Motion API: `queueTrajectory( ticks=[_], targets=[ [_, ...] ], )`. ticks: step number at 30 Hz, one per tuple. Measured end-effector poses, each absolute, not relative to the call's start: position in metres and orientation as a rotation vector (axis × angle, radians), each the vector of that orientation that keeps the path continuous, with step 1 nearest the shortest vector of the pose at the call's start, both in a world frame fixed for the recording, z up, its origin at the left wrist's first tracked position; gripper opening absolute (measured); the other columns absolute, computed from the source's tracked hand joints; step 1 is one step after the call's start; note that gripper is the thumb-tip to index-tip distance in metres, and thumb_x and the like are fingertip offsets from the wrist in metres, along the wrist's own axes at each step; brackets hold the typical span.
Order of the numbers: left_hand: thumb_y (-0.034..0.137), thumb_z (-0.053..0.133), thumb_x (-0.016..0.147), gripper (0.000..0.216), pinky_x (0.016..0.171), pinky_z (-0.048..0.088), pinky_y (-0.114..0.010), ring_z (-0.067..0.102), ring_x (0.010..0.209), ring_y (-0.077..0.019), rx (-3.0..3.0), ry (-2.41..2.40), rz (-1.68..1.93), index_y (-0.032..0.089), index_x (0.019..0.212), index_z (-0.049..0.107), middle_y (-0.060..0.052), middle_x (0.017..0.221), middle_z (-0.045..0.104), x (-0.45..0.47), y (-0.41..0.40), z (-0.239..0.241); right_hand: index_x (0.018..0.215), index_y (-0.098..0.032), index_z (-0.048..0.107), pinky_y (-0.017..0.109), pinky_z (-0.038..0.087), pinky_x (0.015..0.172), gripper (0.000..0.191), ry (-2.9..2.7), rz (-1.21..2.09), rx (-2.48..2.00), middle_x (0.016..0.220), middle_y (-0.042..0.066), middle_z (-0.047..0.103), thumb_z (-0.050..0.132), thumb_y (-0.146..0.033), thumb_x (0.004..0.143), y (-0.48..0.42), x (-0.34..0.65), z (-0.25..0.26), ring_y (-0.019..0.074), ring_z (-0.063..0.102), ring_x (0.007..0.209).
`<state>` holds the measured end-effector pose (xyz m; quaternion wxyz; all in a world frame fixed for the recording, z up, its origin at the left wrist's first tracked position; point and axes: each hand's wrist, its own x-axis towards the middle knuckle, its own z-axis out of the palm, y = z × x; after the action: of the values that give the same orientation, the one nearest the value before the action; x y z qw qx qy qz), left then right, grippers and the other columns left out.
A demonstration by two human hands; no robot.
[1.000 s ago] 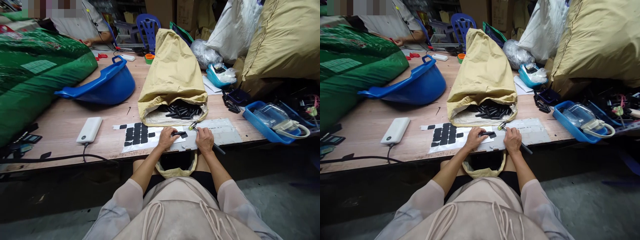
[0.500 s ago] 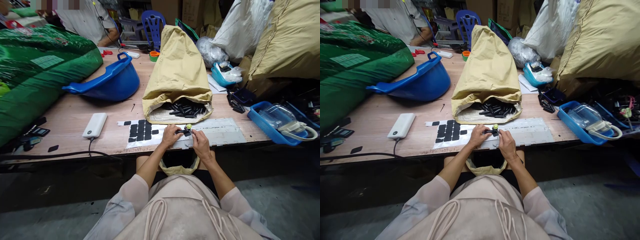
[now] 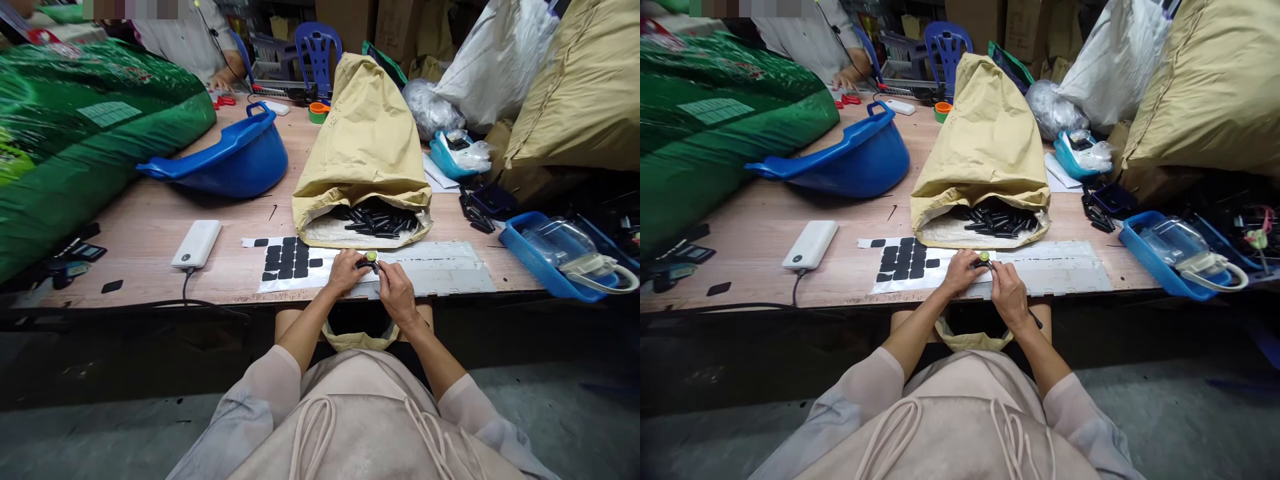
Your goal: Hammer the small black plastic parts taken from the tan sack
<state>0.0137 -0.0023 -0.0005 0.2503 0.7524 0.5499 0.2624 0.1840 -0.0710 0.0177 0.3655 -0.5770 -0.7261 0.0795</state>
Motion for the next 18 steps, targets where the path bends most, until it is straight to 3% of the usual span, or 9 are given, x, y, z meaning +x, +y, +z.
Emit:
queueTrajectory(
  ticks=[6,18],
  targets=[
    [0.031,0.080,0.088,0.015,0.092,0.047,-0.039,0.059,0.101,-0.0249,2.040,1.484,0.713,0.024,0.101,0.076,-0.004,0.099,0.069,0.014,-0.003,0.001,0.124,-0.021,0.071,0.032,0.053,0.084,0.035,-1.861,0.193,-1.542,0.100,0.009,0.069,0.042,-0.030,0.106,-0.065,0.188,0.012,0.0218,0.065,0.093],
    [0.026,0.081,0.083,0.017,0.094,0.048,-0.040,0.059,0.102,-0.0258,2.038,1.484,0.720,0.023,0.098,0.076,-0.004,0.096,0.068,0.014,-0.004,0.001,0.117,-0.021,0.074,0.033,0.040,0.078,0.028,-1.931,-0.257,-1.781,0.094,0.009,0.065,0.052,-0.021,0.098,-0.028,0.249,-0.006,0.0236,0.053,0.089]
  ],
)
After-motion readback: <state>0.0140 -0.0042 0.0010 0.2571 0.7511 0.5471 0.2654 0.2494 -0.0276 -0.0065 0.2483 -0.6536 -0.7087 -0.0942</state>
